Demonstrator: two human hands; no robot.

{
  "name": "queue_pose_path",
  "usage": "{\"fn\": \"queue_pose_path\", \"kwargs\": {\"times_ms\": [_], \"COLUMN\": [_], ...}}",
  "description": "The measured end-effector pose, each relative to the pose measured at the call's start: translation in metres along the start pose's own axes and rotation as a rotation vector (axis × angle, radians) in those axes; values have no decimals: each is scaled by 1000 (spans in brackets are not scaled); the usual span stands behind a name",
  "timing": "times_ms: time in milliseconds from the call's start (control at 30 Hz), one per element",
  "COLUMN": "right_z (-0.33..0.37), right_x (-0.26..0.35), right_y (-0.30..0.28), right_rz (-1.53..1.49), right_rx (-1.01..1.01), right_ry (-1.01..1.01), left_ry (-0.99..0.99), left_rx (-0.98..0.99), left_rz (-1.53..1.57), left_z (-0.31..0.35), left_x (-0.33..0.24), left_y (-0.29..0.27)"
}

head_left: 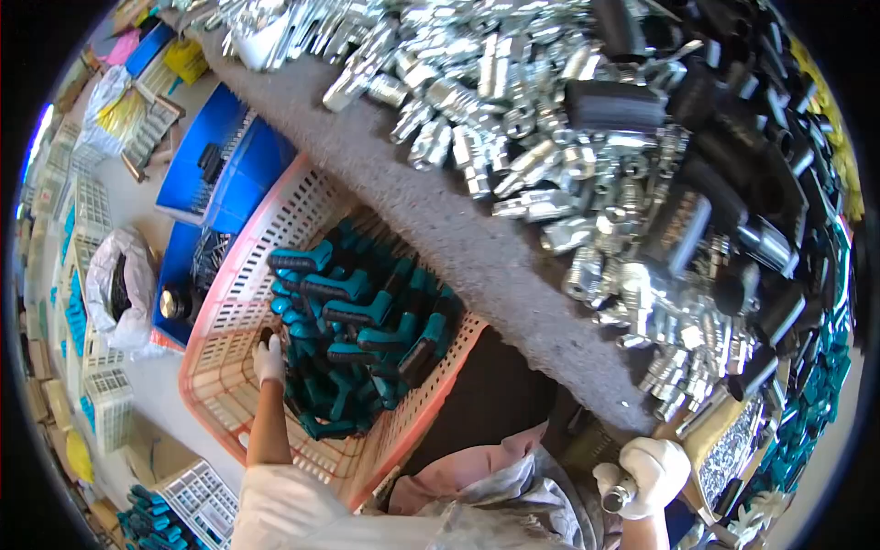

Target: Assembling metal and plastic components for handheld tool handles at a factory workbench.

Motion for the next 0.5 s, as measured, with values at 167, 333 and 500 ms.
{"fn": "queue_pose_path", "kwargs": {"times_ms": [167, 333, 500], "right_z": [-12, -14, 43], "right_x": [2, 14, -18], "right_y": [-7, -10, -12], "right_rz": [-10, -144, -1289], "right_rx": [19, -12, 157], "right_ry": [64, 18, 471], "left_ry": [163, 890, 1569], "left_rx": [-304, 11, 216], "left_rz": [1275, 1481, 1148], "left_z": [56, 176, 348], "left_x": [-69, -277, -525], "left_y": [-29, -111, -136]}}
Point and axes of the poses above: each hand's wrist, its own z-axis away from the middle knuckle, its own y-axis out of the palm, x = y × z, the point moved 9 cm from there along -z, towards the middle knuckle, and after that the axes turned 15 degrees about y, right-handed, at the moved point
